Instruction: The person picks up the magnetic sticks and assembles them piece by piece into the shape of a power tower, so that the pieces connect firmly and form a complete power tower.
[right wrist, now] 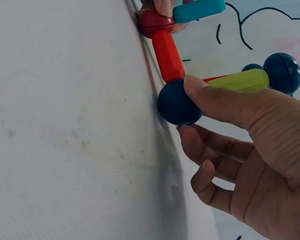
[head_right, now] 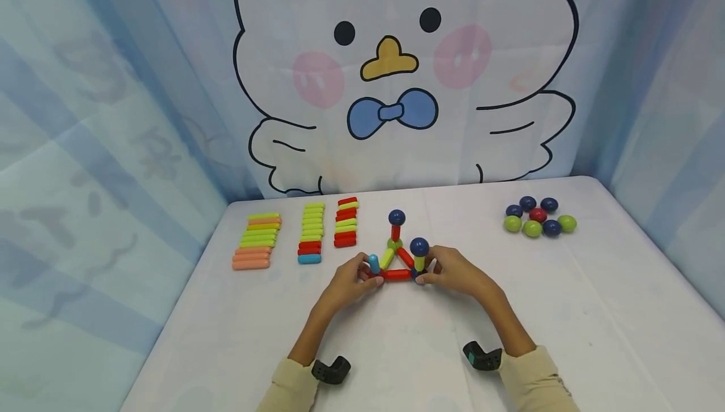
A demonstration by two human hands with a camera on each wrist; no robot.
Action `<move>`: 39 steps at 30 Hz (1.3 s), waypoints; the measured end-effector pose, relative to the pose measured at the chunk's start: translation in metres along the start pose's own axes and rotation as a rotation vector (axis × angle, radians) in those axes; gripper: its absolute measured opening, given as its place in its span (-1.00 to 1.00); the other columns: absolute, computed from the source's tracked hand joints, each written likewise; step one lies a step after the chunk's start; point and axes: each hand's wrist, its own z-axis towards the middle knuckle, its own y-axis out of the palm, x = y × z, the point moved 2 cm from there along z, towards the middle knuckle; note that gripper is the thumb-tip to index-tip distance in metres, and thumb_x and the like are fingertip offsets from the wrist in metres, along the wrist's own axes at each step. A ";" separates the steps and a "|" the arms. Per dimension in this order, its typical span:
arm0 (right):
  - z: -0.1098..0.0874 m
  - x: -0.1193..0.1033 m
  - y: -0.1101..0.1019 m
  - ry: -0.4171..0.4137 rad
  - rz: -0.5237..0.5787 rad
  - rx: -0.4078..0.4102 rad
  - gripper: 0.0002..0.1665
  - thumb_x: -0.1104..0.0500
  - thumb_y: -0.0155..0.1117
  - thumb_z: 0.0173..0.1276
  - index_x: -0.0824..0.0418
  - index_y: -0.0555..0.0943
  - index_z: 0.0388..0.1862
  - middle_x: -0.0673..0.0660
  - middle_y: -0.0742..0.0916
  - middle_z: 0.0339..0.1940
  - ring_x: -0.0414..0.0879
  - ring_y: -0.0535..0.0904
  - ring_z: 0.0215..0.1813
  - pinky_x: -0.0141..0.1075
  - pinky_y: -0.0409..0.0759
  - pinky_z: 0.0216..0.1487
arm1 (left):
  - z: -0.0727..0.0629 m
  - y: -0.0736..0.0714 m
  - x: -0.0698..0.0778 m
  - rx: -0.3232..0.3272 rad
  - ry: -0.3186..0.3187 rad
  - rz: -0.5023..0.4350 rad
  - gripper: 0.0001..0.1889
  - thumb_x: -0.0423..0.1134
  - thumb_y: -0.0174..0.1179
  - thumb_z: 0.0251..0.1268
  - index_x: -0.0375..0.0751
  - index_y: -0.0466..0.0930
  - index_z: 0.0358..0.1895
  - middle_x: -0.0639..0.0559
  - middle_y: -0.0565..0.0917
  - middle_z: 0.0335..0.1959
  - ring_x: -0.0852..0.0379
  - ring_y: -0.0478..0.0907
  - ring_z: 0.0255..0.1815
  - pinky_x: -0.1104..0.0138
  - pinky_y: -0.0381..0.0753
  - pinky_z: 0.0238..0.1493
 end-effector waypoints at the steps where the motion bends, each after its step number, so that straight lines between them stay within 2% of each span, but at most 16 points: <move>1: 0.000 0.001 0.001 0.001 -0.003 -0.002 -0.57 0.05 0.46 0.20 0.31 0.55 -0.13 0.06 0.65 -0.37 -0.14 0.48 -0.31 -0.40 0.51 -0.35 | 0.000 -0.001 0.000 -0.013 0.001 -0.002 -0.60 -0.09 0.35 0.22 -0.11 0.46 0.04 0.06 0.60 -0.22 0.19 0.49 -0.23 0.40 0.60 -0.17; 3: -0.001 0.003 0.001 0.010 -0.005 0.001 -0.59 0.08 0.45 0.21 0.31 0.56 -0.11 0.07 0.66 -0.34 -0.14 0.49 -0.32 -0.40 0.51 -0.35 | -0.002 -0.002 -0.001 -0.056 0.021 -0.004 -0.62 -0.09 0.36 0.22 -0.09 0.47 0.01 0.07 0.60 -0.24 0.20 0.49 -0.23 0.41 0.58 -0.19; 7: -0.002 0.008 -0.001 0.002 -0.024 0.034 -0.63 0.16 0.37 0.28 0.32 0.56 -0.02 0.15 0.70 -0.20 -0.15 0.50 -0.30 -0.40 0.50 -0.33 | -0.005 -0.008 -0.006 -0.187 0.109 0.004 -0.77 -0.14 0.33 0.25 -0.05 0.56 -0.08 0.11 0.61 -0.27 0.20 0.49 -0.22 0.43 0.53 -0.17; 9: -0.004 0.011 -0.004 0.005 -0.030 0.067 -0.66 0.20 0.33 0.31 0.30 0.56 0.03 0.18 0.71 -0.12 -0.15 0.51 -0.27 -0.42 0.51 -0.30 | -0.006 -0.010 -0.009 -0.222 0.148 0.006 -0.85 -0.18 0.29 0.30 -0.04 0.61 -0.13 0.12 0.61 -0.27 0.20 0.49 -0.19 0.45 0.52 -0.13; 11: -0.006 0.015 -0.010 0.021 -0.026 0.115 -0.68 0.24 0.28 0.34 0.28 0.57 0.06 0.21 0.71 -0.07 -0.14 0.52 -0.26 -0.42 0.53 -0.28 | -0.004 -0.010 -0.013 -0.199 0.141 -0.018 -0.89 -0.18 0.25 0.33 -0.05 0.62 -0.14 0.12 0.61 -0.26 0.20 0.50 -0.19 0.44 0.53 -0.10; 13: -0.008 0.021 -0.017 0.067 -0.030 0.190 -0.68 0.25 0.25 0.37 0.26 0.57 0.09 0.24 0.70 -0.03 -0.11 0.53 -0.24 -0.41 0.54 -0.27 | -0.002 -0.007 -0.013 -0.117 0.093 -0.069 -0.84 -0.16 0.24 0.35 -0.07 0.59 -0.09 0.10 0.61 -0.22 0.19 0.50 -0.16 0.42 0.57 -0.08; 15: -0.011 0.027 -0.027 0.122 -0.053 0.293 -0.65 0.24 0.21 0.40 0.28 0.55 0.15 0.30 0.67 0.04 -0.04 0.54 -0.23 -0.36 0.53 -0.27 | 0.001 -0.003 -0.012 -0.017 0.044 -0.116 -0.73 -0.13 0.23 0.35 -0.08 0.53 0.04 0.06 0.61 -0.08 0.17 0.52 -0.10 0.37 0.61 -0.05; 17: -0.014 0.036 -0.037 0.182 -0.095 0.416 -0.59 0.22 0.18 0.43 0.32 0.50 0.22 0.38 0.59 0.15 0.06 0.56 -0.21 -0.22 0.61 -0.22 | 0.002 0.001 -0.009 0.049 0.014 -0.132 -0.57 -0.10 0.23 0.34 -0.05 0.43 0.23 0.01 0.56 0.11 0.11 0.52 0.02 0.28 0.64 0.01; 19: -0.017 0.045 -0.048 0.239 -0.155 0.527 -0.52 0.23 0.15 0.44 0.37 0.44 0.28 0.45 0.49 0.26 0.23 0.55 -0.02 0.00 0.63 -0.03 | 0.002 0.004 -0.006 0.051 0.019 -0.114 -0.41 -0.09 0.22 0.35 0.00 0.27 0.41 -0.03 0.46 0.29 0.04 0.48 0.19 0.15 0.62 0.12; 22: -0.020 0.059 -0.060 0.318 -0.231 0.629 -0.46 0.24 0.12 0.45 0.46 0.35 0.34 0.52 0.37 0.34 0.40 0.41 0.25 0.24 0.44 0.21 | 0.003 0.007 -0.003 -0.001 0.058 -0.075 -0.26 -0.08 0.20 0.37 0.07 0.06 0.53 -0.02 0.33 0.45 -0.03 0.33 0.37 0.00 0.53 0.23; 24: -0.021 0.066 -0.066 0.376 -0.260 0.635 -0.44 0.26 0.10 0.46 0.49 0.32 0.35 0.54 0.33 0.34 0.46 0.29 0.34 0.29 0.35 0.25 | 0.002 0.007 -0.002 -0.020 0.076 -0.070 -0.23 -0.08 0.20 0.36 0.08 0.02 0.55 -0.01 0.32 0.47 -0.05 0.31 0.39 -0.02 0.52 0.24; 26: -0.022 0.071 -0.068 0.421 -0.280 0.618 -0.44 0.25 0.10 0.46 0.50 0.31 0.35 0.57 0.31 0.34 0.50 0.32 0.30 0.31 0.39 0.21 | 0.003 0.007 -0.002 -0.016 0.079 -0.068 -0.24 -0.09 0.23 0.33 0.06 0.07 0.53 0.00 0.37 0.43 -0.02 0.34 0.35 0.03 0.55 0.21; 30: -0.024 0.078 -0.067 0.469 -0.288 0.600 -0.44 0.24 0.13 0.44 0.48 0.34 0.33 0.59 0.30 0.28 0.53 0.40 0.15 0.30 0.47 0.08 | 0.004 0.007 -0.004 -0.003 0.076 -0.049 -0.37 -0.08 0.29 0.28 -0.07 0.33 0.39 -0.03 0.53 0.19 0.05 0.45 0.17 0.15 0.59 0.13; 33: -0.024 0.079 -0.064 0.466 -0.283 0.605 -0.45 0.24 0.17 0.42 0.43 0.36 0.33 0.58 0.32 0.21 0.52 0.43 0.08 0.29 0.49 0.02 | 0.005 0.009 -0.006 -0.011 0.089 -0.013 -0.47 -0.06 0.33 0.23 -0.14 0.46 0.23 -0.01 0.58 0.04 0.09 0.48 0.07 0.21 0.58 0.11; 36: -0.023 0.082 -0.062 0.446 -0.271 0.590 -0.46 0.24 0.20 0.40 0.38 0.38 0.31 0.58 0.34 0.20 0.52 0.40 0.13 0.32 0.47 0.08 | 0.006 0.011 -0.006 -0.023 0.104 0.009 -0.50 -0.06 0.40 0.16 -0.11 0.51 0.14 0.03 0.61 -0.03 0.14 0.50 0.00 0.24 0.60 0.09; 39: -0.023 0.086 -0.059 0.425 -0.257 0.540 -0.48 0.23 0.23 0.39 0.36 0.40 0.28 0.59 0.39 0.18 0.51 0.38 0.18 0.34 0.42 0.14 | 0.005 0.013 -0.004 -0.030 0.117 0.017 -0.50 -0.06 0.45 0.09 -0.07 0.53 0.10 0.06 0.63 -0.12 0.16 0.51 -0.07 0.27 0.61 0.03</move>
